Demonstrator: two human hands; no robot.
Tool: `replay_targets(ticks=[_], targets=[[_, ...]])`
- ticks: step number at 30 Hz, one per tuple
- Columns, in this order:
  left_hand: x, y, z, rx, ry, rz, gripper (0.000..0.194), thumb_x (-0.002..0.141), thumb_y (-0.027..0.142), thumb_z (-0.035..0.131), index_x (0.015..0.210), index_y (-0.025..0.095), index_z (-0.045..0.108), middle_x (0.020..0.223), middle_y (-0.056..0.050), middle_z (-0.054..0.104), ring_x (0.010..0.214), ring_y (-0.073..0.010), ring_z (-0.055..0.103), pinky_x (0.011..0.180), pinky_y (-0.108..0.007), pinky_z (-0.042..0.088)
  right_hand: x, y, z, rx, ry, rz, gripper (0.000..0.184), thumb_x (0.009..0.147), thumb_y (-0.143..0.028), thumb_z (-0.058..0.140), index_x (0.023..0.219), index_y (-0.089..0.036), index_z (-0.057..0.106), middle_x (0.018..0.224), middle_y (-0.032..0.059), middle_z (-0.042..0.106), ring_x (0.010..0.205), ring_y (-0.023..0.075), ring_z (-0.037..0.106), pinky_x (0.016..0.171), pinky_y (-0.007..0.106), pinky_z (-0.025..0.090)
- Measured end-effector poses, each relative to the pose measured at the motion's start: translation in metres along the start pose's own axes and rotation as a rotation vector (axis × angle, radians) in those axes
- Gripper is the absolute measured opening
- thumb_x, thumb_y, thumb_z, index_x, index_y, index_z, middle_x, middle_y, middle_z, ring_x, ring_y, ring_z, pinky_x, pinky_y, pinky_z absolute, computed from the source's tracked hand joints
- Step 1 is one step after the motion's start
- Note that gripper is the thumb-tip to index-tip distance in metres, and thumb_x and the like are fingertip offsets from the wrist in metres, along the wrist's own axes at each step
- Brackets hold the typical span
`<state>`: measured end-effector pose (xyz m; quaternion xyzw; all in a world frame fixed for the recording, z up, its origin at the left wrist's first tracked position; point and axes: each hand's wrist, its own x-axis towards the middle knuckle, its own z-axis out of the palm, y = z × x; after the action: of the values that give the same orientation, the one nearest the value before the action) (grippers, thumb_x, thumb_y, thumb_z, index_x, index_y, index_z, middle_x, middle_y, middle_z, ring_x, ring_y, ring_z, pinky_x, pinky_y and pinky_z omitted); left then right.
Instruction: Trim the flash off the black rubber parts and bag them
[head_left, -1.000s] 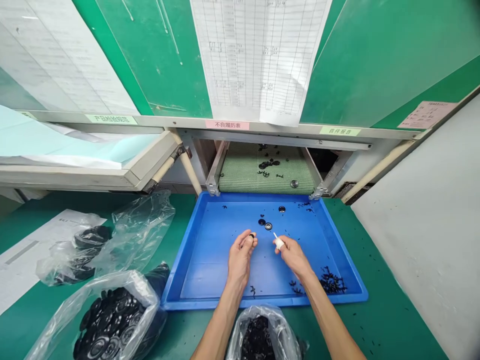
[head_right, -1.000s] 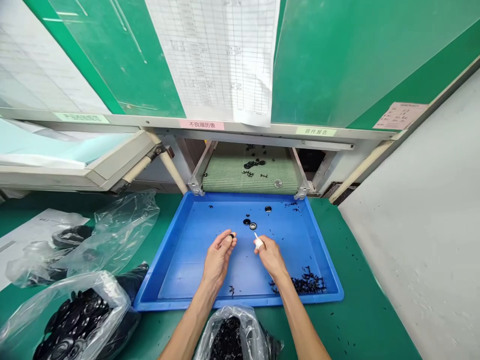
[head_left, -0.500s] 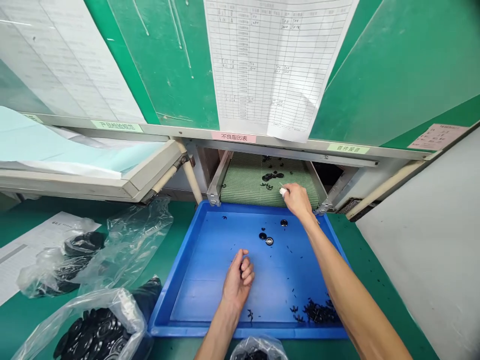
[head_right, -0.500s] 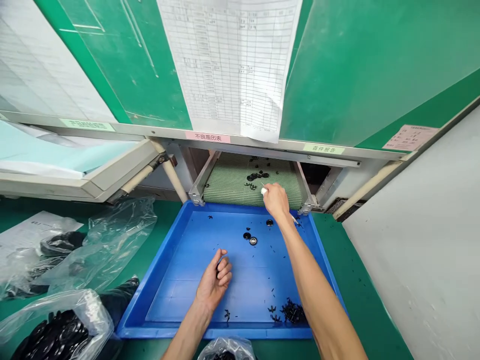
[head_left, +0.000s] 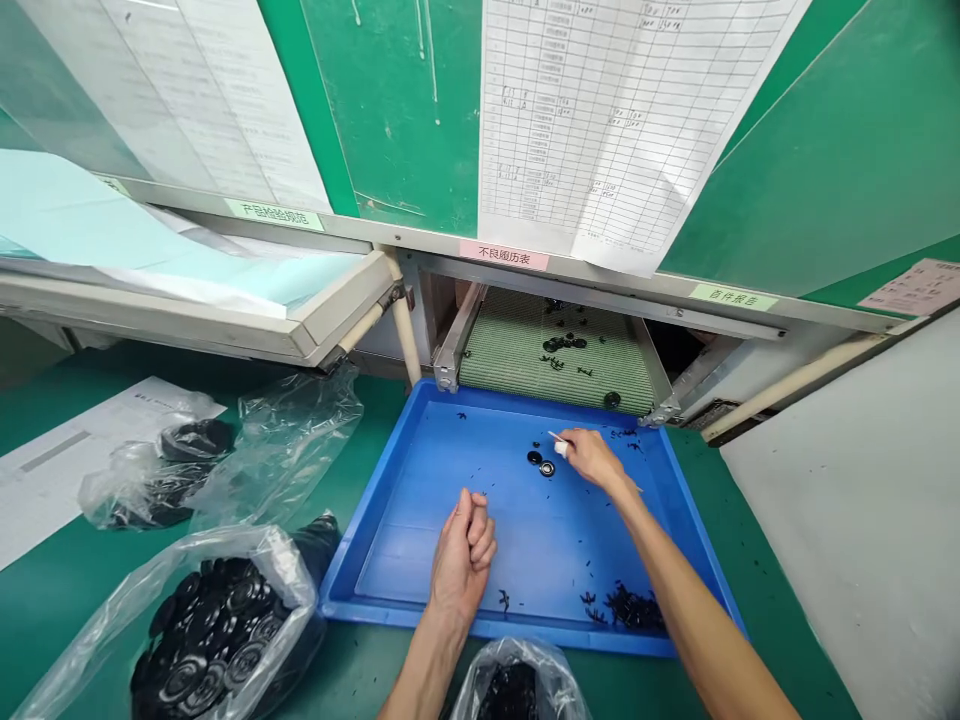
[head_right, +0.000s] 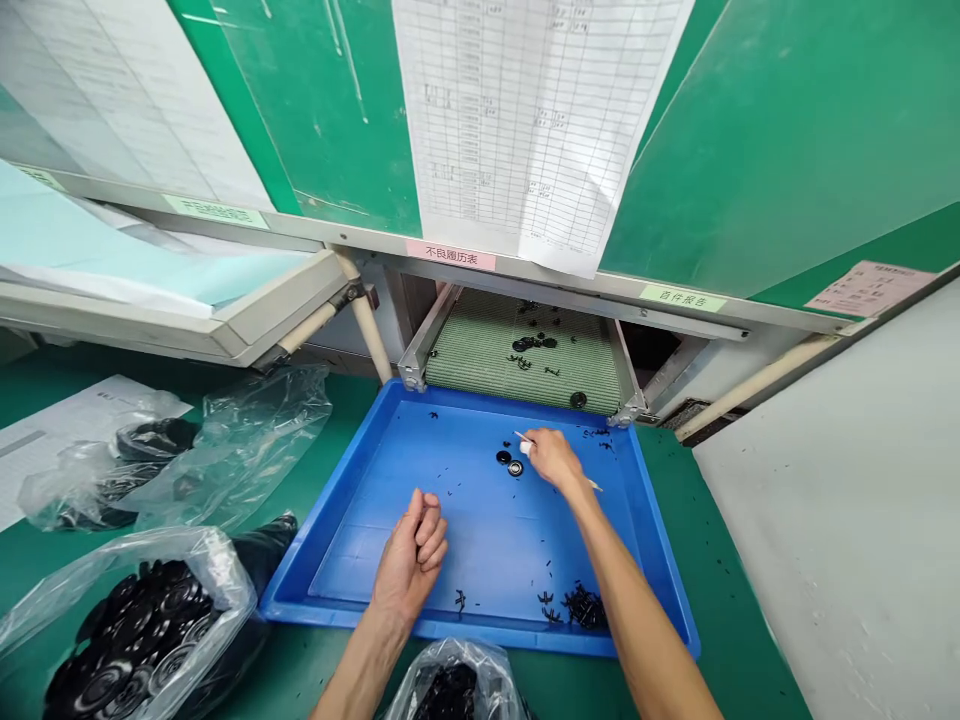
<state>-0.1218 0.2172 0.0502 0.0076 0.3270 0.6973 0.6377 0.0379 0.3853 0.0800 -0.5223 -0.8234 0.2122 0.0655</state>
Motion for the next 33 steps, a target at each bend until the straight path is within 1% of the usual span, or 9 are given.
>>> replay_targets(ticks=[4,8,14,18,21,23,26,30,33], targets=[[-0.015,0.005,-0.004,0.076,-0.016,-0.021,0.037,0.078,0.051,0.061,0.077,0.013,0.059,0.045,0.01,0.026,0.034,-0.0019,0.018,0.032,-0.015,0.014,0.019,-0.015,0.037,0.08,0.029,0.088,0.026,0.077,-0.007,0.046,0.091,-0.015,0.067,0.089,0.011,0.067,0.08,0.0182,0.06,0.067,0.024,0.035],[-0.017,0.016,-0.01,0.257,0.037,0.013,0.036,0.071,0.042,0.072,0.09,0.014,0.061,0.06,0.005,0.046,0.045,-0.0028,0.035,0.036,-0.013,0.017,0.025,-0.031,0.042,0.23,0.007,0.104,0.018,0.077,-0.012,0.05,0.083,-0.012,0.066,0.076,0.0095,0.066,0.072,0.0173,0.059,0.062,0.024,0.036],[-0.005,0.008,-0.004,0.401,-0.007,0.146,0.038,0.071,0.04,0.071,0.098,0.014,0.065,0.078,-0.002,0.054,0.054,-0.0043,0.038,0.041,-0.015,0.022,-0.031,-0.057,0.039,0.543,-0.19,-0.035,0.024,0.082,-0.034,0.049,0.095,-0.017,0.06,0.075,-0.0002,0.064,0.051,0.0075,0.045,0.048,0.019,0.032],[-0.003,-0.006,0.001,0.438,-0.031,0.182,0.038,0.071,0.039,0.071,0.1,0.015,0.066,0.066,0.002,0.052,0.049,-0.0037,0.03,0.044,-0.017,0.022,-0.066,-0.067,0.038,0.976,-0.29,0.027,0.028,0.075,-0.043,0.059,0.084,-0.016,0.056,0.062,-0.0045,0.054,0.043,0.0041,0.027,0.041,0.019,0.021],[-0.006,-0.01,0.001,0.502,-0.033,0.205,0.032,0.072,0.038,0.071,0.091,0.014,0.065,0.065,0.003,0.052,0.049,-0.004,0.03,0.045,-0.018,0.022,-0.08,-0.069,0.035,1.098,-0.268,0.089,0.03,0.071,-0.042,0.065,0.081,-0.016,0.054,0.057,-0.007,0.046,0.044,0.0039,0.024,0.042,0.019,0.019],[-0.008,-0.009,0.0,0.512,-0.039,0.223,0.029,0.073,0.038,0.07,0.089,0.015,0.064,0.066,0.003,0.053,0.05,-0.0042,0.031,0.045,-0.018,0.022,-0.087,-0.07,0.032,1.104,-0.245,0.08,0.028,0.076,-0.041,0.061,0.09,-0.018,0.054,0.065,-0.0047,0.052,0.047,0.0049,0.029,0.043,0.018,0.023],[-0.009,-0.008,-0.001,0.431,-0.037,0.233,0.026,0.075,0.039,0.067,0.087,0.017,0.06,0.062,0.005,0.046,0.049,-0.0043,0.029,0.045,-0.018,0.021,-0.097,-0.07,0.025,1.0,-0.18,-0.021,0.027,0.088,-0.036,0.043,0.11,-0.021,0.05,0.089,0.0021,0.06,0.058,0.0084,0.044,0.052,0.021,0.038],[-0.01,-0.007,-0.001,0.342,-0.035,0.208,0.03,0.075,0.039,0.068,0.094,0.018,0.06,0.071,0.004,0.052,0.05,-0.0037,0.031,0.045,-0.018,0.021,-0.112,-0.069,0.023,0.6,-0.046,-0.17,0.039,0.09,-0.024,0.031,0.124,-0.02,0.049,0.091,0.0048,0.064,0.062,0.0114,0.054,0.061,0.025,0.046],[-0.013,-0.007,-0.001,0.32,-0.028,0.196,0.034,0.073,0.039,0.069,0.098,0.017,0.063,0.07,0.002,0.053,0.051,-0.0036,0.032,0.046,-0.018,0.024,-0.123,-0.073,0.027,0.297,0.137,-0.179,0.042,0.088,-0.02,0.032,0.126,-0.022,0.051,0.093,0.0054,0.067,0.075,0.0155,0.062,0.067,0.027,0.049]])
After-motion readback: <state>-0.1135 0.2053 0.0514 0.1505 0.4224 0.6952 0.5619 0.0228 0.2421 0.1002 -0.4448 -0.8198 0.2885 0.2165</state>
